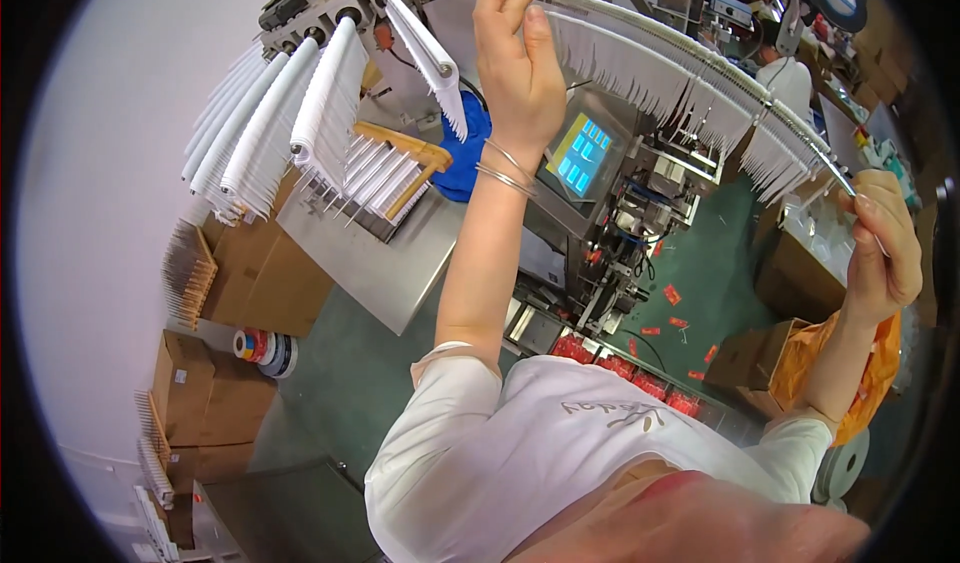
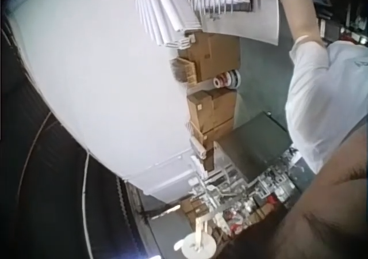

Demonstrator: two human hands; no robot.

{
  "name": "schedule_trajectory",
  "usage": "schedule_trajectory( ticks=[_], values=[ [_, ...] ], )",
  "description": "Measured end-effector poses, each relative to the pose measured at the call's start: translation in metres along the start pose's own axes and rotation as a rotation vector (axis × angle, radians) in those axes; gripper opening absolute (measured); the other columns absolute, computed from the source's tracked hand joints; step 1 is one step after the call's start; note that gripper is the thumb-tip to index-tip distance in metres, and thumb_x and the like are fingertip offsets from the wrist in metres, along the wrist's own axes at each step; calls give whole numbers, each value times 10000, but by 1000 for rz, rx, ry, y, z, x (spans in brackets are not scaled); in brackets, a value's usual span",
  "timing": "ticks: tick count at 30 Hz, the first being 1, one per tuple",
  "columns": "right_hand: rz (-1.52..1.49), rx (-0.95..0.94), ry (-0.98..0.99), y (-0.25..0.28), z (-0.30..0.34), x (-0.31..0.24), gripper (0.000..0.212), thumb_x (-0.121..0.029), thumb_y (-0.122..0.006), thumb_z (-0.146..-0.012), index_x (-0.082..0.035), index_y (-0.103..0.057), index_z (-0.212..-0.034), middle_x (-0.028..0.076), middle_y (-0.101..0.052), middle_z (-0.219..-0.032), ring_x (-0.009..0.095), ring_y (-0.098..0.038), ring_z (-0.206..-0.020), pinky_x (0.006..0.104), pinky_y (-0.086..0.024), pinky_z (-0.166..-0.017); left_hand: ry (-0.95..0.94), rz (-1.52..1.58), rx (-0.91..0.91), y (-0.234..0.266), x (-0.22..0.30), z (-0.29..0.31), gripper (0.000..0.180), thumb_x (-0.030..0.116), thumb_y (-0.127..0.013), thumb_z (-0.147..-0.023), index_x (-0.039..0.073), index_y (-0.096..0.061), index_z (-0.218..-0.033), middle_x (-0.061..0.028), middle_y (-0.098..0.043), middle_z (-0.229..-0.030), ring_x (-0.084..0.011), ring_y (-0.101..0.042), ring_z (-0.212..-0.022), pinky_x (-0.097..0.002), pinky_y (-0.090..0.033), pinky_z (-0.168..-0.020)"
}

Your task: Assembling and inspecting plastic lighting fixture components on an industrial production line.

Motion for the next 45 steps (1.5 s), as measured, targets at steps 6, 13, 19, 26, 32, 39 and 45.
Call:
schedule_trajectory(
  ticks=[6,13,19,26,32,39,45],
  values=[
    [61,-83,6,-23,-22,-20,243,-53,-625,-819,60,-600,-1032,170,-622,-856,294,-563,-774,355,-450,-708,49,166,63,6,-16,3,308,125,-374,-974,-68,-489,-1184,-175,-482,-1287,-213,-421,-1219,-304,-285,-1034],
    [81,-73,53,-43,-32,-38,257,-50,-644,-792,76,-598,-1010,170,-616,-849,295,-557,-754,361,-449,-684,133,520,168,13,-30,10,301,149,-407,-976,6,-420,-1240,-103,-569,-1236,-134,-481,-1115,-284,-366,-949],
    [75,-95,78,-59,-48,-55,258,-39,-652,-770,85,-601,-990,174,-600,-824,294,-546,-730,361,-440,-653,216,550,215,23,-26,15,324,163,-374,-987,8,-354,-1271,-114,-515,-1292,-133,-468,-1145,-293,-332,-976],
    [141,-103,63,-66,-54,-64,264,-20,-672,-731,83,-615,-967,164,-602,-824,281,-548,-725,337,-437,-639,-247,-78,150,40,11,13,362,153,-479,-936,-19,-431,-1251,-128,-530,-1222,-245,-420,-1194,-369,-305,-1008],
    [165,-72,83,-74,-56,-63,254,-17,-679,-712,74,-629,-943,148,-610,-819,272,-568,-742,357,-433,-679,-979,11,-94,35,12,-22,246,163,-438,-955,50,-576,-1124,-163,-452,-1314,-350,-296,-1312,-525,-128,-1073],
    [189,-46,69,-74,-54,-66,238,-31,-684,-714,62,-641,-929,136,-616,-807,266,-578,-738,379,-422,-721,-894,95,-305,33,18,-26,169,181,-510,-923,83,-632,-986,-150,-464,-1309,-398,-236,-1347,-630,-33,-1034],
    [181,-28,63,-76,-54,-66,233,-39,-689,-717,55,-645,-926,132,-617,-805,267,-583,-737,383,-424,-724,-878,213,-245,26,15,-24,166,182,-513,-927,81,-632,-986,-135,-477,-1305,-378,-259,-1343,-608,-38,-1045]
  ],
)
Point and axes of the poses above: each hand's wrist, its own z-axis away from the middle knuckle, its own y-axis out of the back of the hand, x = y × z, the point moved 2 cm from there along -z, towards the middle knuckle
